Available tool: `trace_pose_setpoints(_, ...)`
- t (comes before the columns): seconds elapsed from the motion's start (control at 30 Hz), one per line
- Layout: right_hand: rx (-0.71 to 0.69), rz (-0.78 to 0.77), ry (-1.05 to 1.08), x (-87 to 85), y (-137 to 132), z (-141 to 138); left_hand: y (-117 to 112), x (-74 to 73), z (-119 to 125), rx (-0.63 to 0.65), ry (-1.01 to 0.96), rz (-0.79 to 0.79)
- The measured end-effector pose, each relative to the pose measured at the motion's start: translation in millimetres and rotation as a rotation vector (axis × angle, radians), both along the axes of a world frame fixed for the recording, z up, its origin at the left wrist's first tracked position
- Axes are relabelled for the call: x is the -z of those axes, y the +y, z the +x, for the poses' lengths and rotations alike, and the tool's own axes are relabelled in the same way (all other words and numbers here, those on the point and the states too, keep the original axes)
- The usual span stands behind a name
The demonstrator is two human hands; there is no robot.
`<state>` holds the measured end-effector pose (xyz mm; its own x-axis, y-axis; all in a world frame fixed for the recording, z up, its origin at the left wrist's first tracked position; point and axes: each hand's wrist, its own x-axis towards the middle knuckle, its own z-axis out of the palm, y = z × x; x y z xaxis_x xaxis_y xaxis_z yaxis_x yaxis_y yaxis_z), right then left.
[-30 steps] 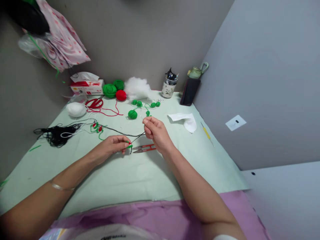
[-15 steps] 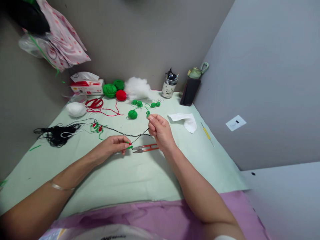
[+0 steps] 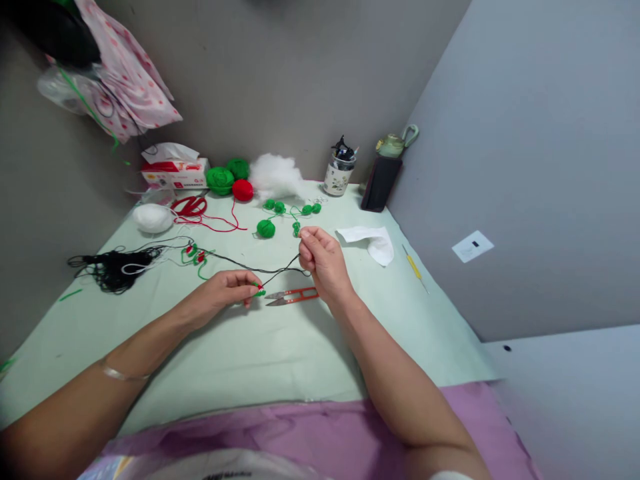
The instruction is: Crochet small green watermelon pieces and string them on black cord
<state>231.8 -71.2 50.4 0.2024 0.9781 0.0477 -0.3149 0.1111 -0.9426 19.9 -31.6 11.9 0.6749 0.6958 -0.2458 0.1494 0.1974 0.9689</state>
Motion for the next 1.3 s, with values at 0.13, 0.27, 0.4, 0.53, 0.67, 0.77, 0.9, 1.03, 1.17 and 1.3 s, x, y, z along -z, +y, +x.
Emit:
trace_pose_setpoints(0.13, -0.153, -0.034, -0.137, -2.2, -7, -9, 3, 1.0, 0, -0.125, -0.063, -0.023)
trace_pose_setpoints(0.27, -0.237, 0.005, -0.399, 0.4, -17, -22, 6, 0.4, -2, -0.226, -0.108, -0.001)
trace_pose_setpoints(0.4, -0.292, -0.01, -0.529, 5.6, -22, -32, 7, -0.4, -3, -0.267, -0.131, -0.007)
trace_pose_setpoints(0.53, -0.321, -0.011, -0.572, 9.8, -22, -34, 6, 0.0, -3, -0.26, -0.136, 0.0)
trace_pose_setpoints(0.67, -0.328, -0.007, -0.569, 11.4, -22, -35, 5, -0.2, -3, -0.258, -0.117, 0.018)
trace_pose_setpoints(0.77, -0.322, -0.01, -0.587, 11.8, -21, -34, 5, -0.2, -3, -0.256, -0.122, 0.018)
trace_pose_setpoints(0.9, -0.316, -0.013, -0.599, 12.7, -21, -34, 5, 1.3, -3, -0.249, -0.125, 0.022)
trace_pose_setpoints(1.03, -0.309, -0.022, -0.61, 13.3, -21, -34, 5, 1.6, -2, -0.254, -0.128, 0.027)
trace_pose_setpoints(1.17, -0.291, -0.036, -0.635, 15.4, -21, -34, 4, 1.5, -1, -0.258, -0.114, 0.056)
trace_pose_setpoints(1.3, -0.26, -0.042, -0.667, 19.2, -20, -34, 3, 3.6, -1, -0.257, -0.064, 0.151)
